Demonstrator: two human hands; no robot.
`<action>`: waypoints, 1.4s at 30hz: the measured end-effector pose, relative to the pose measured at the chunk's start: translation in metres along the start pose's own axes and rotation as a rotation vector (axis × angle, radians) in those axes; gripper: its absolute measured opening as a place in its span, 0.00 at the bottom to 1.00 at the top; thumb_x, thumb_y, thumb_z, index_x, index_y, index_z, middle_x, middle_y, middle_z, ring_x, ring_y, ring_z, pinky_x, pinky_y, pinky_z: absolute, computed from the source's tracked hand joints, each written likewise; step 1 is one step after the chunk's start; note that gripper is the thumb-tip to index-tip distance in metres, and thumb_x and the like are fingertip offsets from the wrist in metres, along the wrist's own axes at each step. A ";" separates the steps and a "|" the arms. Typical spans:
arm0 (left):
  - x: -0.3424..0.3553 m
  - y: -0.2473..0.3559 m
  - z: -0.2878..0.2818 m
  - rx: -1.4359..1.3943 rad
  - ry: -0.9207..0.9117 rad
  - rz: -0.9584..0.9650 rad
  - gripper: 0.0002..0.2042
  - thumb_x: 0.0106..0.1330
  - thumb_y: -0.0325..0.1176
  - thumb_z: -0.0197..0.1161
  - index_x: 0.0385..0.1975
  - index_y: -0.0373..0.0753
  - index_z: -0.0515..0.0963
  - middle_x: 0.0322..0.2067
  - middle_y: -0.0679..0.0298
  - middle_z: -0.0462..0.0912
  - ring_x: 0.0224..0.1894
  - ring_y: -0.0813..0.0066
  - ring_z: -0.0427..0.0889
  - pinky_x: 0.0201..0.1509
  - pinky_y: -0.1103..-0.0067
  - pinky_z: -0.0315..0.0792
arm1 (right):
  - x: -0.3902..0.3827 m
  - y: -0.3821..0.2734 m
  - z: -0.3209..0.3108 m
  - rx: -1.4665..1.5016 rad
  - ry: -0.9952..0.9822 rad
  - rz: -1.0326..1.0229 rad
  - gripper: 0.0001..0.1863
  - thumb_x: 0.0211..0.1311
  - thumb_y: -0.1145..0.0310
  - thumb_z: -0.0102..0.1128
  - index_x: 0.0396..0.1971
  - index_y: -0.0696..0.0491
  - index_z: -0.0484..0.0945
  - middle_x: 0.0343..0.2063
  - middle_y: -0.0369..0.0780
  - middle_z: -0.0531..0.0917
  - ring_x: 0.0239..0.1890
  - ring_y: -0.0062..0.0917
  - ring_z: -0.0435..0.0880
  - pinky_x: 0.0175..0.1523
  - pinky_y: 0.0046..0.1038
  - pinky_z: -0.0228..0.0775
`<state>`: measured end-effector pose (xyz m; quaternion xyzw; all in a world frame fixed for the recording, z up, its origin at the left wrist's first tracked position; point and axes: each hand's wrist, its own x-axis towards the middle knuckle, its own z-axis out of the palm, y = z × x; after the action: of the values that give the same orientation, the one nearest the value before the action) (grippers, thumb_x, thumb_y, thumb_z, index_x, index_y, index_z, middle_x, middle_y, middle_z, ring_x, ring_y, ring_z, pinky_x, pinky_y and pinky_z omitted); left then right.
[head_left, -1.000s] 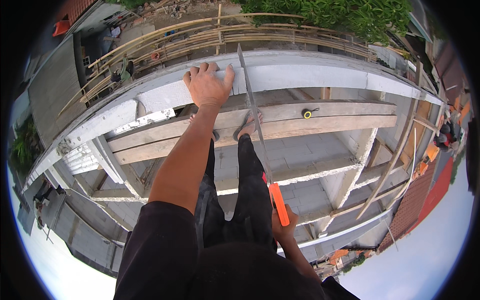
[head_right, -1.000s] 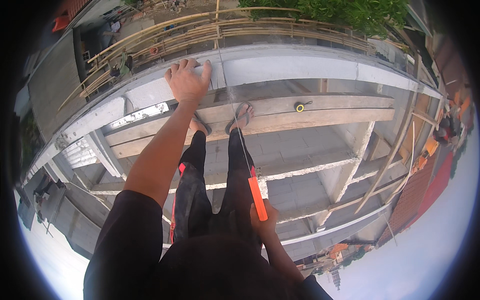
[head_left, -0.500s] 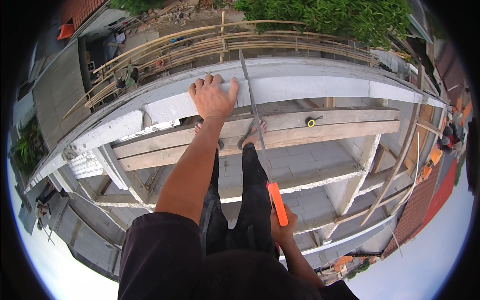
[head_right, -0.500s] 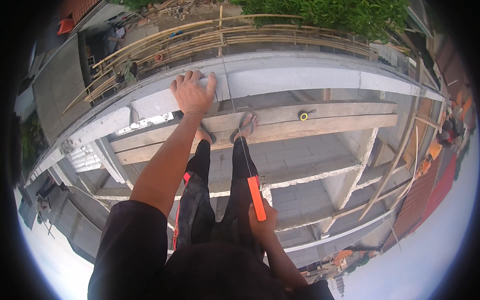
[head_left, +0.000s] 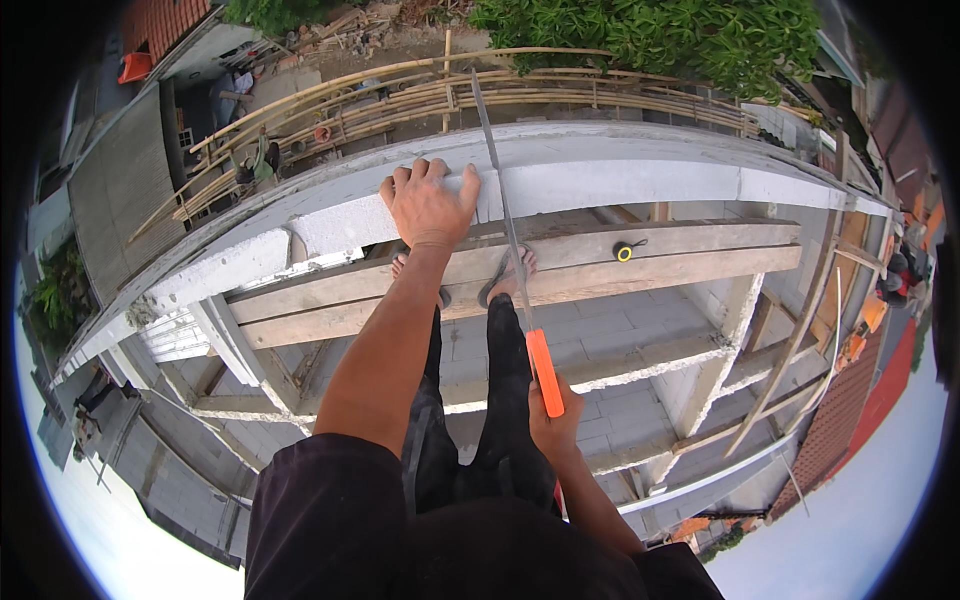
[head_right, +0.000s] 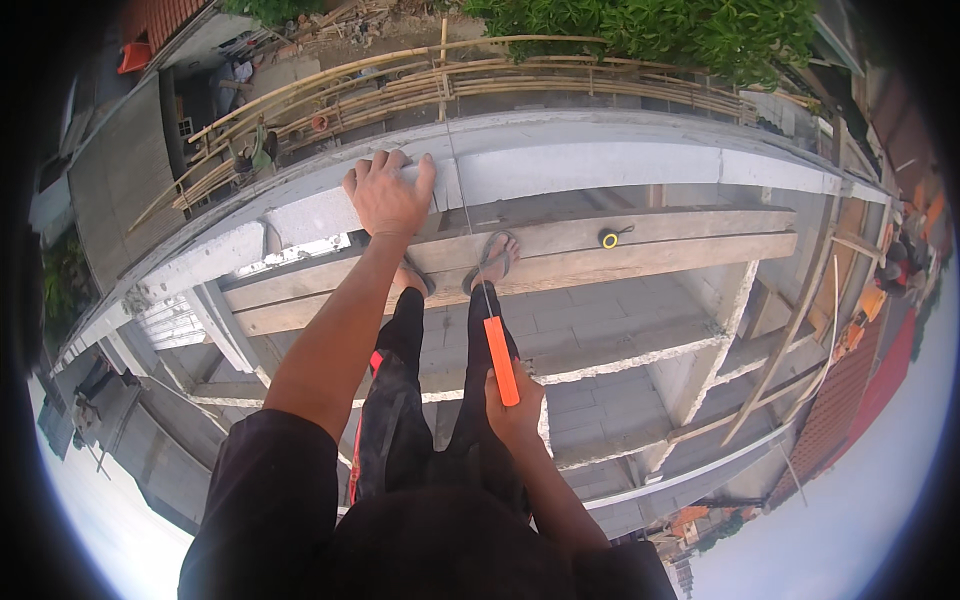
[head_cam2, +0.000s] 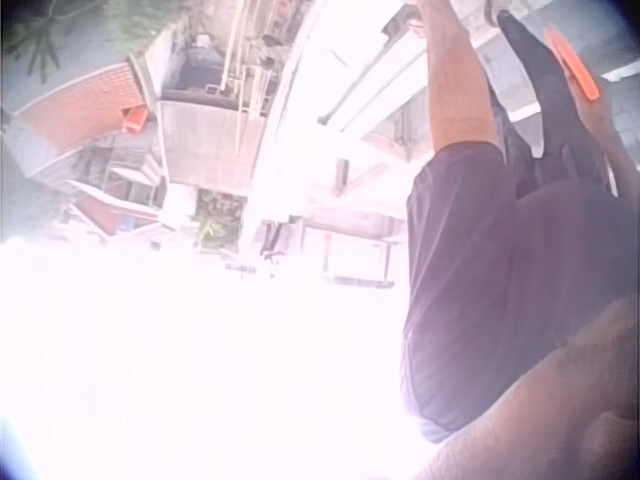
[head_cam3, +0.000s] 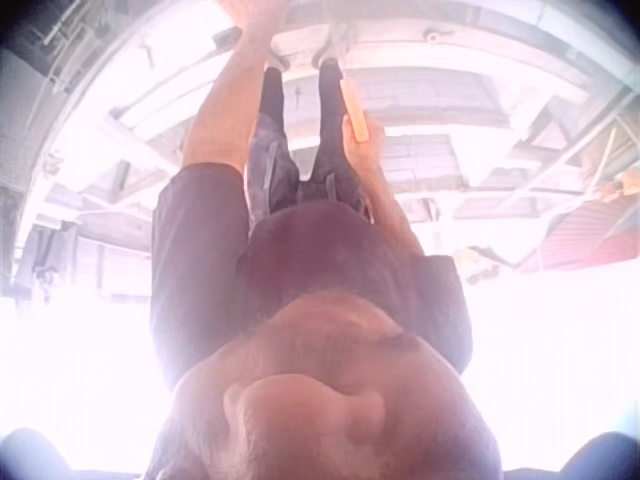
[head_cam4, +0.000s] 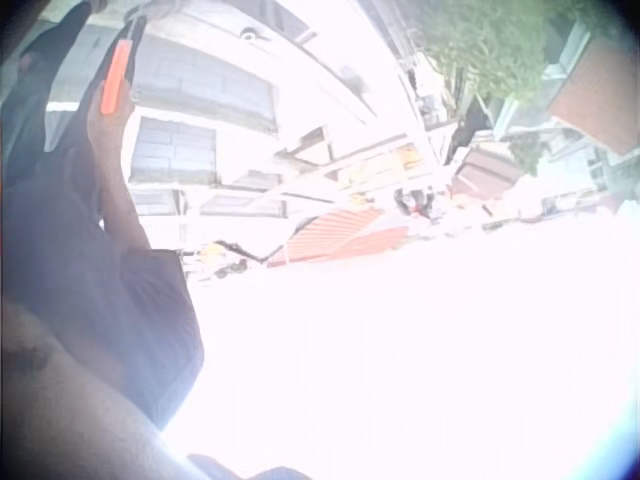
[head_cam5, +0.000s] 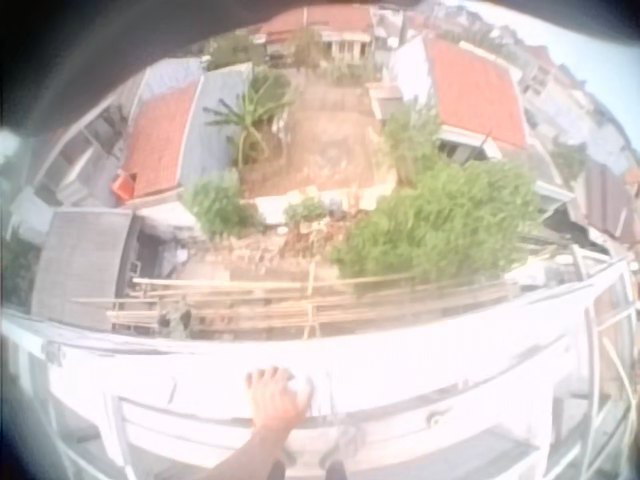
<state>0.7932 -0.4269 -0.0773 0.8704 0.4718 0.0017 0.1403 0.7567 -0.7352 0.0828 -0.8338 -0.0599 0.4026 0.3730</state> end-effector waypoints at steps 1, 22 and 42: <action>-0.004 -0.003 0.000 -0.007 0.008 -0.028 0.25 0.68 0.58 0.60 0.38 0.39 0.89 0.41 0.60 0.87 0.50 0.56 0.78 0.67 0.60 0.61 | 0.020 -0.005 0.001 -0.021 -0.030 -0.002 0.06 0.69 0.73 0.64 0.36 0.61 0.81 0.20 0.44 0.79 0.20 0.30 0.81 0.29 0.31 0.71; 0.000 -0.002 0.001 -0.008 0.049 -0.003 0.25 0.67 0.57 0.60 0.38 0.38 0.89 0.41 0.59 0.87 0.51 0.55 0.79 0.68 0.60 0.62 | 0.063 0.032 0.032 0.104 0.088 -0.209 0.06 0.68 0.74 0.63 0.32 0.61 0.77 0.18 0.40 0.74 0.20 0.22 0.70 0.28 0.30 0.65; -0.011 -0.001 0.005 0.075 0.041 0.010 0.26 0.72 0.58 0.56 0.47 0.42 0.89 0.48 0.57 0.89 0.57 0.54 0.80 0.72 0.58 0.60 | 0.052 0.068 0.048 0.180 0.233 -0.388 0.18 0.70 0.69 0.67 0.53 0.60 0.75 0.35 0.44 0.87 0.35 0.33 0.88 0.44 0.33 0.78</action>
<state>0.7866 -0.4363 -0.0808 0.8771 0.4701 0.0025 0.0981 0.7434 -0.7353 -0.0140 -0.8108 -0.1393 0.2282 0.5207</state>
